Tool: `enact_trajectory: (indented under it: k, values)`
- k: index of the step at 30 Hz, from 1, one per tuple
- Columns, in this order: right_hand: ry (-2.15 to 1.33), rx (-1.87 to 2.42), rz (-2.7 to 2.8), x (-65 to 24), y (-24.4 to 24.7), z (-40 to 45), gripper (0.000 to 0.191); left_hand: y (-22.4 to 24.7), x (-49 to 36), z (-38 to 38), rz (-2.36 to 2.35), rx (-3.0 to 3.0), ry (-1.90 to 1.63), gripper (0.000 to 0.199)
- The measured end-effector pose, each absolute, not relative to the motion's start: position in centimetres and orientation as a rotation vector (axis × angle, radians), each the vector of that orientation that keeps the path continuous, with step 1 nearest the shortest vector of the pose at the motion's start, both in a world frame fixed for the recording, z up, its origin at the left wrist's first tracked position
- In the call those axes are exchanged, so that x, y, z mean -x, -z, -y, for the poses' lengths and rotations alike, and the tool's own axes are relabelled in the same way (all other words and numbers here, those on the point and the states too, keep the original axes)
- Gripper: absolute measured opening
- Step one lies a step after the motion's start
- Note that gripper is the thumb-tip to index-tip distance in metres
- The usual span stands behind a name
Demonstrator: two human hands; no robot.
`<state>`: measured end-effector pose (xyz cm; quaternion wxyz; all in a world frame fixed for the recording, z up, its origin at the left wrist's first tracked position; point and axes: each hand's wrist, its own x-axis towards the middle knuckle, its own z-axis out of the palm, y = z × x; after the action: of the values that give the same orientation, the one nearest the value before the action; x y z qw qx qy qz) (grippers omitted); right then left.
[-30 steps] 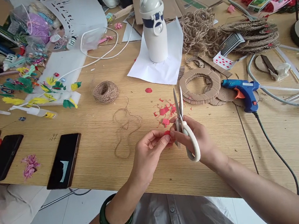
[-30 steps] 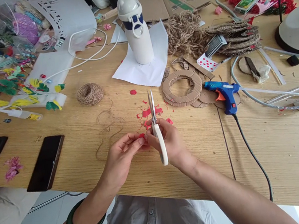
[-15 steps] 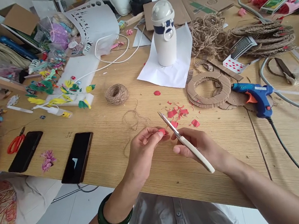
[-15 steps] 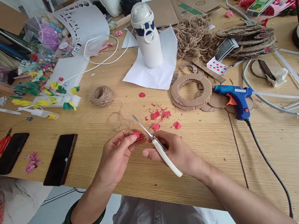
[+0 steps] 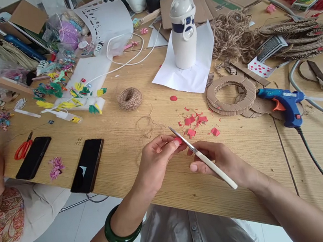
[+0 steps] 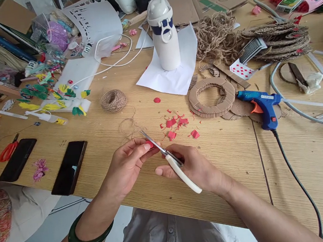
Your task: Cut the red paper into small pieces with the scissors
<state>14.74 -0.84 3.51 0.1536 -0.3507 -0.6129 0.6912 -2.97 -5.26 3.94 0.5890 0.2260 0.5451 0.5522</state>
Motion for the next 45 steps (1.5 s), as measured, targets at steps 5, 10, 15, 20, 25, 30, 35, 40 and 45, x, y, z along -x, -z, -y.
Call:
enact_trajectory:
  k: [5,10,15,20,25,30,35,40,45]
  values:
    - [-1.98,1.01,1.757,-14.73,-3.55,0.77,0.039,-4.09,3.32,5.21,-1.269,-0.533,-1.246,0.01]
    - [-1.942,1.024,1.765,-14.6,-3.65,0.75,0.039,-4.19,3.55,5.26,-1.256,-0.539,-1.217,0.009]
    - [-1.908,1.043,1.804,-14.58,-3.67,0.71,0.04,-4.14,3.65,5.27,-1.265,-0.549,-1.208,0.009]
    - [-1.922,1.052,1.81,-14.69,-3.43,0.74,0.041,-4.17,3.62,5.22,-1.283,-0.549,-1.195,0.009]
    - [-1.981,1.036,1.783,-14.63,-3.38,0.74,0.04,-4.18,3.62,5.13,-1.266,-0.523,-1.201,0.009]
    - [-2.008,1.012,1.805,-14.61,-3.56,0.59,0.039,-4.09,3.74,5.15,-1.287,-0.542,-1.181,0.01]
    - [-2.009,0.998,1.826,-14.81,-3.55,0.6,0.038,-4.18,3.79,5.27,-1.299,-0.579,-1.152,0.011]
    - [-2.001,0.999,1.834,-14.85,-3.4,0.7,0.038,-4.16,3.79,5.2,-1.32,-0.62,-1.13,0.012]
    - [-1.986,1.007,1.854,-14.78,-3.25,0.77,0.038,-4.12,3.8,5.09,-1.306,-0.608,-1.141,0.012]
